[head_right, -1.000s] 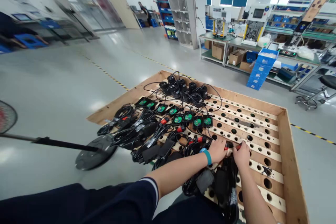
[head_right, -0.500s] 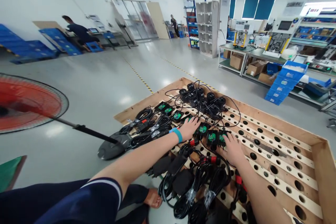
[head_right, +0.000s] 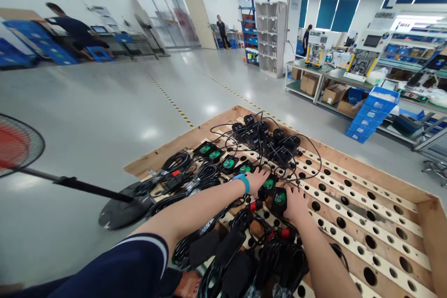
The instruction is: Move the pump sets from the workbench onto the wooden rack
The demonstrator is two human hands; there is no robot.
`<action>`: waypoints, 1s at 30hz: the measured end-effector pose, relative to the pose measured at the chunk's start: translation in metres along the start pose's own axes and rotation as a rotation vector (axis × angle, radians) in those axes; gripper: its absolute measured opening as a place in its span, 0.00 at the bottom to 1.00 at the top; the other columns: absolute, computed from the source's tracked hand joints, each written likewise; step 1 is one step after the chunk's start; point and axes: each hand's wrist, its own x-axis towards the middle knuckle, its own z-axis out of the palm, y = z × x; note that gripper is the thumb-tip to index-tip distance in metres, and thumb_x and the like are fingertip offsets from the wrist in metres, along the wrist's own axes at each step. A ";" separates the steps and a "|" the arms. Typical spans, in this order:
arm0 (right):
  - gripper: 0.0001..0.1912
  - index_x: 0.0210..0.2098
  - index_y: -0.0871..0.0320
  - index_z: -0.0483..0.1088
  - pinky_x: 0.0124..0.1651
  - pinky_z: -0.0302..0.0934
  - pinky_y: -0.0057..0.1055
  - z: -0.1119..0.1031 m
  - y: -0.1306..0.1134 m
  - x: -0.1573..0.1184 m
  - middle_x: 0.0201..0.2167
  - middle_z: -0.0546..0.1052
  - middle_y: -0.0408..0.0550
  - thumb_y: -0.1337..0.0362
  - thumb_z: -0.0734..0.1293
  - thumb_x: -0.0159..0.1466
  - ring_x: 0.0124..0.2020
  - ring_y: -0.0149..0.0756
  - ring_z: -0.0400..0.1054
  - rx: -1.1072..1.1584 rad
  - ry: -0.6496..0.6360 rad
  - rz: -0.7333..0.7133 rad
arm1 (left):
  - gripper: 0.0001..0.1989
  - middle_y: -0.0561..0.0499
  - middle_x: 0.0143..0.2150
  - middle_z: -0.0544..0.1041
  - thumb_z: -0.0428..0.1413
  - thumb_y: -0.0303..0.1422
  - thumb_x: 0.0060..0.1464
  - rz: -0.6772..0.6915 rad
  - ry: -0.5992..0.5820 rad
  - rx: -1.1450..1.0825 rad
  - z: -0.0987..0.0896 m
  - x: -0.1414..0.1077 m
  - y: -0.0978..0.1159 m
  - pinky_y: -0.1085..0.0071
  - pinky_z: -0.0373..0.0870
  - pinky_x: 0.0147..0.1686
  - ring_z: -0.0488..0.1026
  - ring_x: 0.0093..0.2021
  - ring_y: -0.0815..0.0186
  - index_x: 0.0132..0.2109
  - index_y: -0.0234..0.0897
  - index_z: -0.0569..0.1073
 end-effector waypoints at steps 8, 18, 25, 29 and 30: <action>0.51 0.68 0.52 0.57 0.51 0.65 0.57 0.010 -0.028 -0.030 0.61 0.64 0.61 0.59 0.80 0.50 0.60 0.60 0.56 0.058 0.006 0.129 | 0.54 0.34 0.68 0.62 0.68 0.28 0.40 0.239 0.017 0.071 -0.012 -0.018 -0.013 0.35 0.63 0.59 0.60 0.66 0.41 0.71 0.43 0.51; 0.18 0.52 0.56 0.72 0.58 0.59 0.48 -0.004 0.013 0.001 0.51 0.76 0.55 0.53 0.65 0.68 0.56 0.52 0.67 0.411 0.282 0.268 | 0.63 0.32 0.71 0.57 0.70 0.36 0.34 0.217 -0.002 -0.062 -0.005 -0.016 -0.010 0.34 0.50 0.66 0.55 0.70 0.38 0.74 0.41 0.45; 0.25 0.53 0.67 0.68 0.46 0.67 0.43 -0.007 0.052 0.086 0.45 0.77 0.67 0.52 0.63 0.68 0.48 0.57 0.73 0.646 0.273 0.722 | 0.59 0.34 0.72 0.56 0.69 0.31 0.34 0.180 -0.002 0.004 -0.001 -0.012 -0.004 0.27 0.43 0.65 0.52 0.71 0.38 0.72 0.46 0.51; 0.33 0.64 0.71 0.56 0.44 0.68 0.43 -0.002 0.057 0.097 0.46 0.76 0.68 0.67 0.66 0.61 0.48 0.57 0.73 0.658 0.365 0.770 | 0.56 0.32 0.73 0.53 0.67 0.37 0.39 0.137 -0.042 -0.015 -0.003 -0.011 -0.002 0.25 0.41 0.64 0.49 0.73 0.38 0.73 0.44 0.50; 0.33 0.65 0.71 0.55 0.45 0.68 0.42 -0.002 0.055 0.096 0.46 0.75 0.67 0.69 0.64 0.61 0.48 0.56 0.73 0.657 0.401 0.749 | 0.56 0.32 0.74 0.52 0.66 0.39 0.40 0.118 -0.061 -0.038 -0.004 -0.011 -0.001 0.25 0.40 0.64 0.48 0.73 0.38 0.73 0.43 0.50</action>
